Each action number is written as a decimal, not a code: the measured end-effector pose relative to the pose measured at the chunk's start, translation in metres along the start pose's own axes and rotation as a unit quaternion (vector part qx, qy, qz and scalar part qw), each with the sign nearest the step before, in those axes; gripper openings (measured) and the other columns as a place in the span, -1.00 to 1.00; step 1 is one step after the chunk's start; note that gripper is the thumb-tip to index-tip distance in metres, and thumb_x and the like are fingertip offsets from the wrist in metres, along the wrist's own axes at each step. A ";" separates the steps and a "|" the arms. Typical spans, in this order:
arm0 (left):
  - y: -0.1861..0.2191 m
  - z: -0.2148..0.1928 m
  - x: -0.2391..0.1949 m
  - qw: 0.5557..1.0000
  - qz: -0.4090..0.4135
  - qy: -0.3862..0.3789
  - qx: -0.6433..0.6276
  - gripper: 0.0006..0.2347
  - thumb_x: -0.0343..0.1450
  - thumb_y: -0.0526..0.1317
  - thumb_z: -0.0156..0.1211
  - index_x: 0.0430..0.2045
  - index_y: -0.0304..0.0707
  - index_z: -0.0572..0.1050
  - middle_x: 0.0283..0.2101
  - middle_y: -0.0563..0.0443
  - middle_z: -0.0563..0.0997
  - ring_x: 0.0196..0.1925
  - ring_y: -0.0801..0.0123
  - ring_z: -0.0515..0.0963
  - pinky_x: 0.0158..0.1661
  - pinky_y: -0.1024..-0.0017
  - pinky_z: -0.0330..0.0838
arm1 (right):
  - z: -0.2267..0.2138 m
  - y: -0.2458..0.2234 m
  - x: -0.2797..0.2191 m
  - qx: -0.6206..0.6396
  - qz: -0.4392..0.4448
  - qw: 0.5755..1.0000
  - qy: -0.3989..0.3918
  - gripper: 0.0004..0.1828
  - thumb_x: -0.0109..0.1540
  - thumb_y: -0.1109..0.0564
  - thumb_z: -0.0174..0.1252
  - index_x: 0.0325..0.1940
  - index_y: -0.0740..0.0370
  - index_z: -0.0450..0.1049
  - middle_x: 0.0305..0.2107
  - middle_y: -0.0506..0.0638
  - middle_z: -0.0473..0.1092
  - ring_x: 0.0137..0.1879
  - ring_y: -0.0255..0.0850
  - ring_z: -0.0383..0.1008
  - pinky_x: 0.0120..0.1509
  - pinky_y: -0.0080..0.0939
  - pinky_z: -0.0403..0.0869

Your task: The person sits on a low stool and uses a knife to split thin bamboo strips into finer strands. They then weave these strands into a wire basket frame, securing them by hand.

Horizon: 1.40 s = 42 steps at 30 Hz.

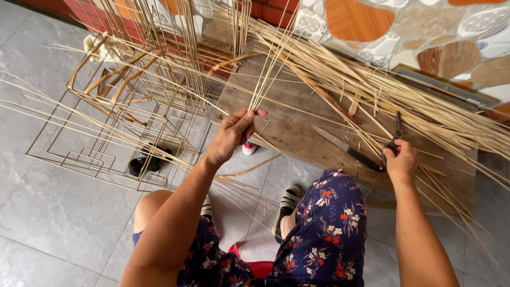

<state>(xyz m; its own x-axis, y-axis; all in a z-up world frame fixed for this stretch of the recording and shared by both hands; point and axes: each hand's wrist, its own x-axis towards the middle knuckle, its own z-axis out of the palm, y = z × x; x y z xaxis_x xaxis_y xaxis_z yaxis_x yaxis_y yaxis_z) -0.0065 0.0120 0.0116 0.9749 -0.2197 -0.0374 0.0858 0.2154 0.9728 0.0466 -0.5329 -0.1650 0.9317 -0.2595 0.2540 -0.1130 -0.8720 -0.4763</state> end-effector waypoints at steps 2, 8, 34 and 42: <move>0.008 -0.006 -0.008 0.999 -0.035 -0.006 0.003 -0.67 0.59 -0.02 -0.11 0.03 -0.19 0.55 -0.60 0.26 0.26 -0.61 0.67 0.13 -0.57 0.64 0.03 | -0.005 -0.003 0.008 -0.005 0.014 1.000 -0.027 -0.50 0.19 0.08 0.45 0.18 0.18 0.52 -0.07 0.17 0.43 0.04 0.10 0.45 0.15 0.07 0.43; 0.022 -0.021 -0.030 0.997 -0.056 -0.007 0.054 -0.67 0.59 -0.04 -0.10 -0.05 -0.24 0.58 -0.65 0.22 0.24 -0.64 0.62 0.17 -0.59 0.60 0.11 | -0.024 -0.003 0.001 -0.033 0.035 0.999 0.011 -0.39 0.05 0.12 0.52 0.15 0.22 0.48 -0.11 0.20 0.42 0.02 0.13 0.43 0.05 0.10 0.41; 0.023 -0.023 -0.052 0.981 -0.114 -0.135 0.080 -0.66 0.54 -0.04 -0.04 -0.12 -0.28 0.63 -0.65 0.23 0.26 -0.63 0.61 0.15 -0.60 0.55 0.03 | -0.161 -0.240 -0.040 0.391 -0.032 0.852 -0.347 -0.18 0.14 -0.19 0.33 0.36 0.21 0.28 0.02 -0.02 0.47 0.19 -0.23 0.46 0.27 -0.14 0.38; 0.015 -0.026 -0.055 0.947 -0.152 -0.220 0.178 -0.65 0.53 -0.03 -0.06 -0.11 -0.21 0.65 -0.73 0.19 0.22 -0.68 0.56 0.15 -0.57 0.49 0.12 | -0.169 -0.252 -0.060 0.388 -0.009 0.872 -0.299 -0.44 0.24 -0.02 0.25 0.27 0.24 0.41 -0.38 -0.09 0.39 -0.39 -0.39 0.32 -0.33 -0.37 0.33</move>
<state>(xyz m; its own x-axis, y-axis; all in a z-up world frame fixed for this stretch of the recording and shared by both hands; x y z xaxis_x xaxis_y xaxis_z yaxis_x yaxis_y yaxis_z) -0.0536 0.0516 0.0222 0.7291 -0.6128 -0.3048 0.1975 -0.2379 0.9510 -0.0397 -0.3678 0.0820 0.9705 0.2160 -0.1070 -0.0457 -0.2708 -0.9615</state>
